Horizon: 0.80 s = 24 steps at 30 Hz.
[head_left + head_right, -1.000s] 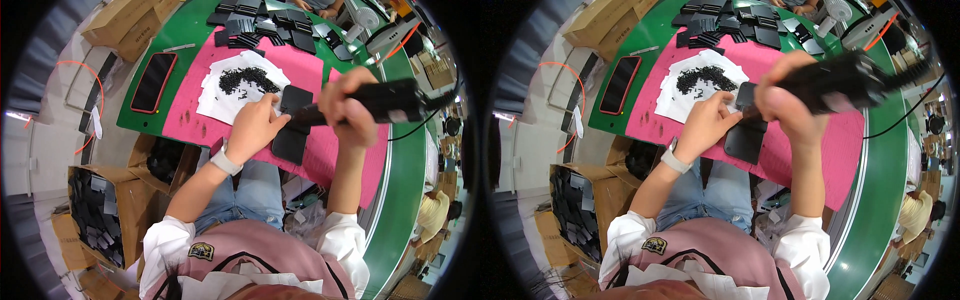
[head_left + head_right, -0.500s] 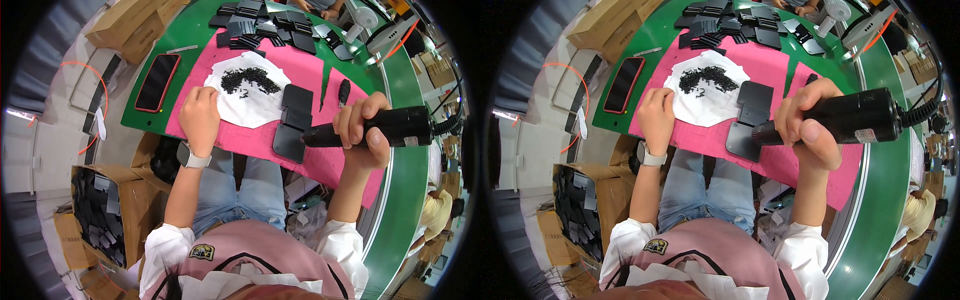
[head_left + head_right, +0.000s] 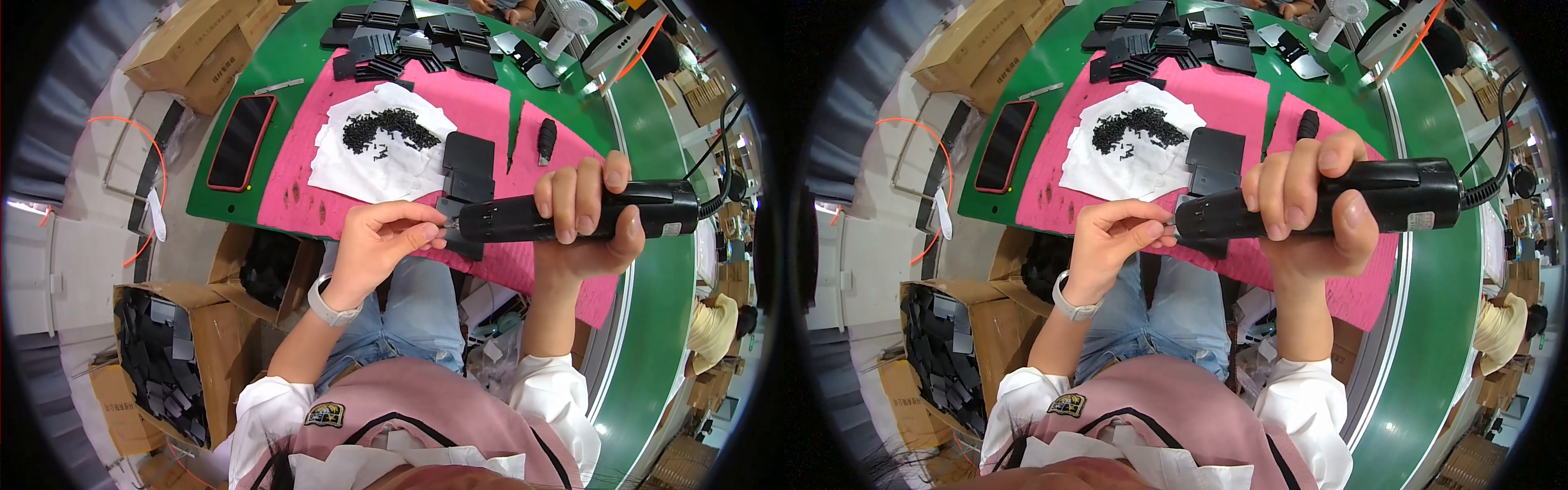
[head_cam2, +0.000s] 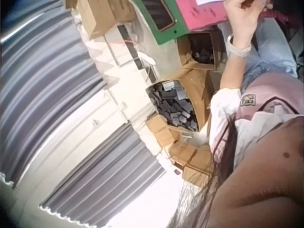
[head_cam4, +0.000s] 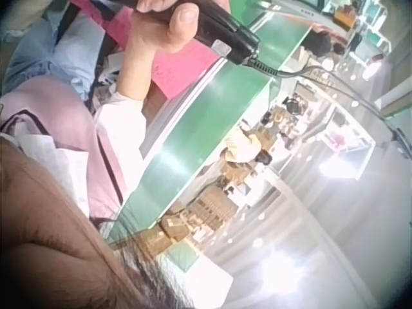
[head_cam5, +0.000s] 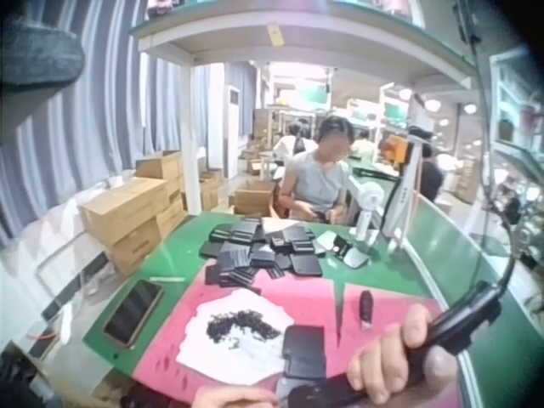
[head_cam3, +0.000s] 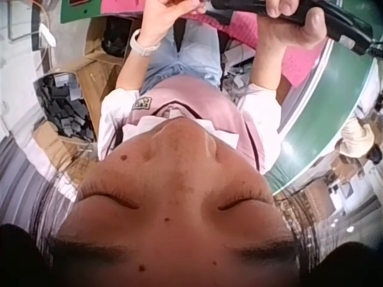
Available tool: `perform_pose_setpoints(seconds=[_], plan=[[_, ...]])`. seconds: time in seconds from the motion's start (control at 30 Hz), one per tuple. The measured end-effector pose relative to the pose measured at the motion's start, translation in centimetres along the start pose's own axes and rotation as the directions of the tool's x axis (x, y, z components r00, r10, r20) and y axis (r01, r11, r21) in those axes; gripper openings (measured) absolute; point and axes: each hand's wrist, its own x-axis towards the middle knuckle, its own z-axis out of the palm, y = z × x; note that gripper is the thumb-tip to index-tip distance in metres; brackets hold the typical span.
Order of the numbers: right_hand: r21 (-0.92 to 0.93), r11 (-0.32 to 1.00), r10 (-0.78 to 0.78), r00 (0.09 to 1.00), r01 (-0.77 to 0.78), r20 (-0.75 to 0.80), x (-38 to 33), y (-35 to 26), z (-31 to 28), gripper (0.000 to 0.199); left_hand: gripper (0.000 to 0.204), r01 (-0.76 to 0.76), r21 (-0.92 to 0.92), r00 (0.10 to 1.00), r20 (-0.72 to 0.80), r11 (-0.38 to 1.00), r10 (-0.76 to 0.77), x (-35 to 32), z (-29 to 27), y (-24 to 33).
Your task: Assembling plastic components using an electric screwdriver and small screws.
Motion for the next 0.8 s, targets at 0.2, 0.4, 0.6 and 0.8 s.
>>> perform_pose_setpoints(seconds=[0.2,0.4,0.6,0.8], plan=[[-0.047,0.998,0.048,0.999,-0.048,-0.017,-0.2,0.0,0.3,0.025,0.015,0.039,-0.026,0.998,0.047,0.999,-0.037,0.1,-0.4,-0.6],[0.02,1.0,0.026,0.995,-0.024,-0.096,0.8,-0.7,-0.9,0.023,0.031,0.172,-0.146,0.982,0.11,0.974,-0.157,1.2,0.8,-0.9],[-0.496,0.86,0.086,0.993,-0.117,-0.085,2.4,-1.7,-2.7,0.021,0.061,-0.416,0.876,0.827,0.251,0.246,0.504,4.3,1.7,-1.7],[-0.494,0.859,0.091,0.989,-0.137,-0.116,2.4,-1.2,-3.3,0.02,0.052,-0.387,0.871,0.87,0.237,0.302,0.433,5.4,1.8,-3.2]])
